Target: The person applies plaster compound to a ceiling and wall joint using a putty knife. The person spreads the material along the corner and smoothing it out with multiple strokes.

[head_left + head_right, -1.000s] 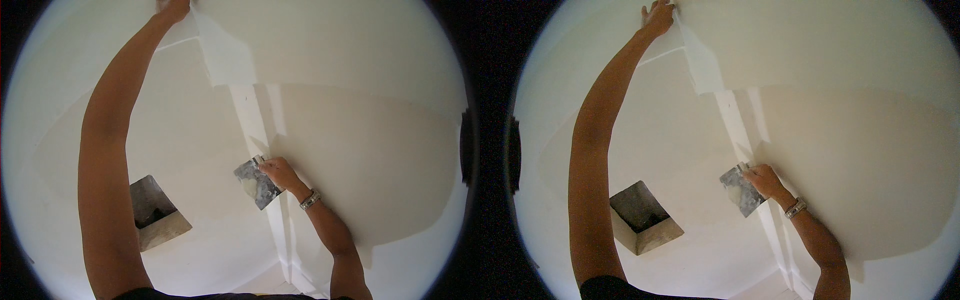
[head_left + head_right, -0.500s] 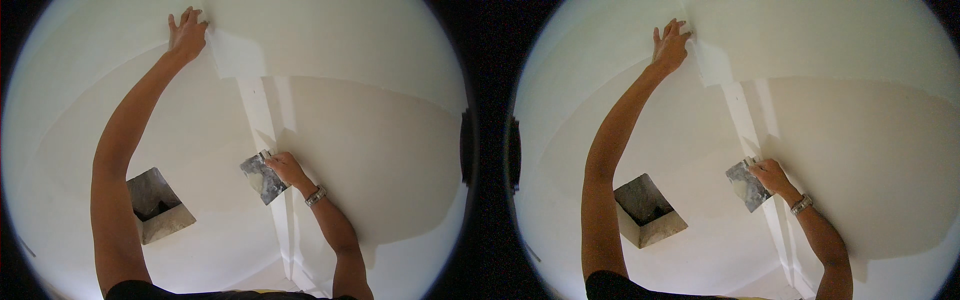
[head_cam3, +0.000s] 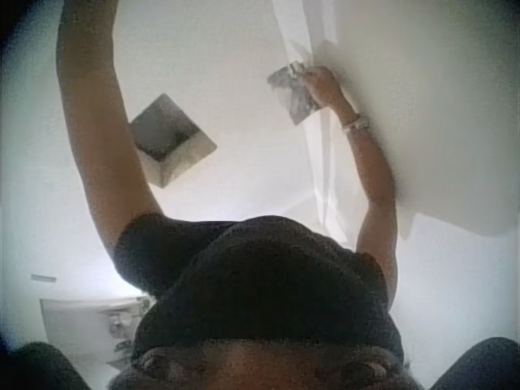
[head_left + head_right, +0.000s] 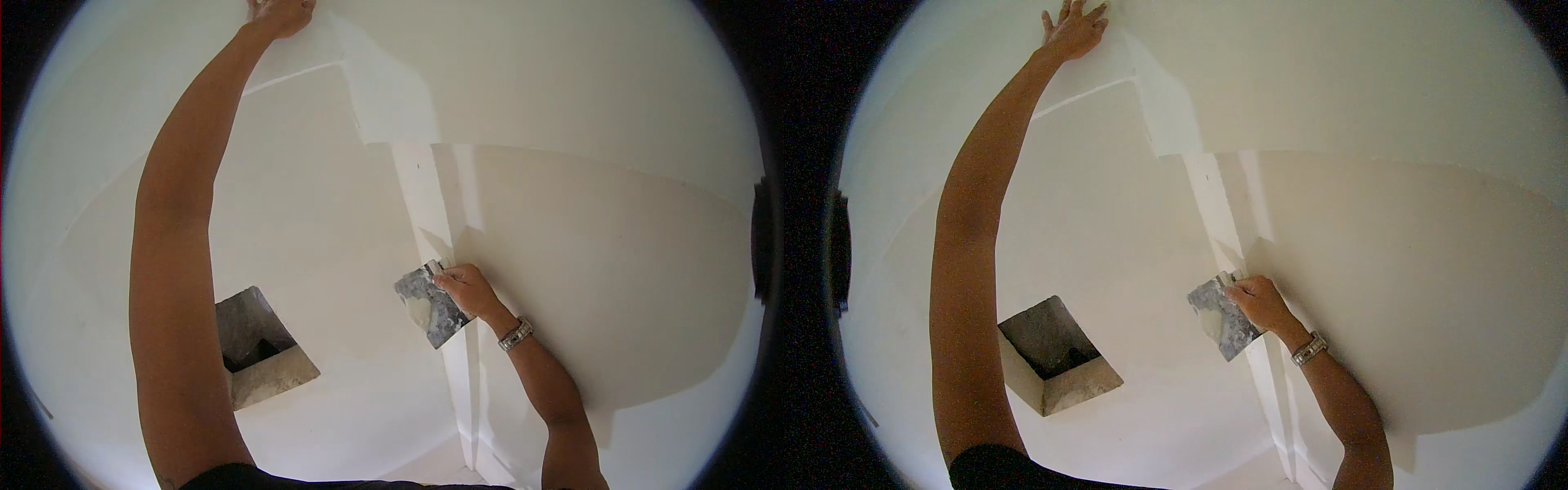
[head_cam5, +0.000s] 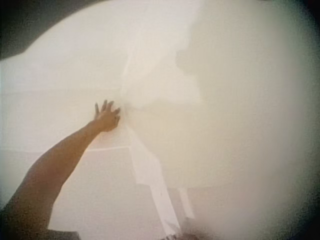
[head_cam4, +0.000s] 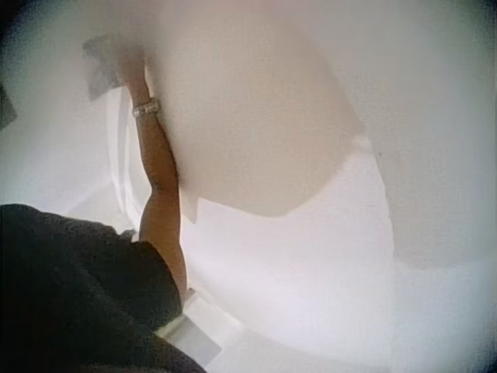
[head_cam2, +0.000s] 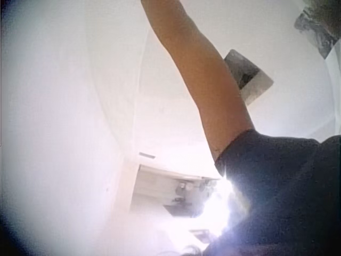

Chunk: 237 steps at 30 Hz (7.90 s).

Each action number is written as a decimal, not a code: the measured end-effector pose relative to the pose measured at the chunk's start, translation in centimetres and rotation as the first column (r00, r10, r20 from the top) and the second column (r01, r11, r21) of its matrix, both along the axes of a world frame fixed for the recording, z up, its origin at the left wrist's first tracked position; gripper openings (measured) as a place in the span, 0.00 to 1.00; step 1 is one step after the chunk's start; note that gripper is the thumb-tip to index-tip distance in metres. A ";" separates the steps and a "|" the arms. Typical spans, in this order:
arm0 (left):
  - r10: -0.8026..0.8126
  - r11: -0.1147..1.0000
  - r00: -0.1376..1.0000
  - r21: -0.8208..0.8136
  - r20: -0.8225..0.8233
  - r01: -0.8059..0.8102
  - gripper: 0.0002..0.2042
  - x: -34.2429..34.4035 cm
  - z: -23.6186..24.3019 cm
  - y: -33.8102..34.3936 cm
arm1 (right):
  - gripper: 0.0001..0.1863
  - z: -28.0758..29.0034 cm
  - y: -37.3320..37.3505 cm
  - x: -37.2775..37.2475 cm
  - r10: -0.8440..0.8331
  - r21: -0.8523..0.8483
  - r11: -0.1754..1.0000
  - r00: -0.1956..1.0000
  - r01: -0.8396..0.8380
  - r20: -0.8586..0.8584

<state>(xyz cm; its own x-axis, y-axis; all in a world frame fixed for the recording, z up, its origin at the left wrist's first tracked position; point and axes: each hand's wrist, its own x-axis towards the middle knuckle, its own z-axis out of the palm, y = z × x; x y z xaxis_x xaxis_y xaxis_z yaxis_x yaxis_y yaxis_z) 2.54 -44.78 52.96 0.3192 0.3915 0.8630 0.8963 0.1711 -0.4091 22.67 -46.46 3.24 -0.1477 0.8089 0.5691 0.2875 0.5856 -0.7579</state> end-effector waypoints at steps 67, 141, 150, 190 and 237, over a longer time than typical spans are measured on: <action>0.082 0.996 0.997 0.039 0.006 -0.082 0.28 -0.1 3.4 1.0 | 0.22 1.3 -1.1 0.0 -0.029 -0.025 0.999 0.996 0.031 0.084; -0.115 0.978 0.993 0.178 0.016 0.110 0.21 2.7 -8.5 3.3 | 0.23 1.5 -1.2 0.0 -0.058 0.085 0.995 0.990 0.048 0.125; -0.156 0.988 0.987 -0.012 0.034 0.156 0.24 1.5 -5.8 0.2 | 0.22 2.0 -1.6 0.0 -0.032 0.022 0.999 0.993 0.030 0.111; -0.606 0.534 0.551 -0.220 0.574 0.816 0.21 -3.9 -46.3 -9.9 | 0.15 2.0 -1.4 -1.3 0.055 -0.495 0.780 0.831 -0.382 -0.554; -0.490 0.201 -0.064 0.185 0.869 0.962 0.21 -4.3 -45.9 -9.8 | 0.13 1.6 -1.8 -1.3 0.054 -0.451 0.784 0.771 -0.426 -0.635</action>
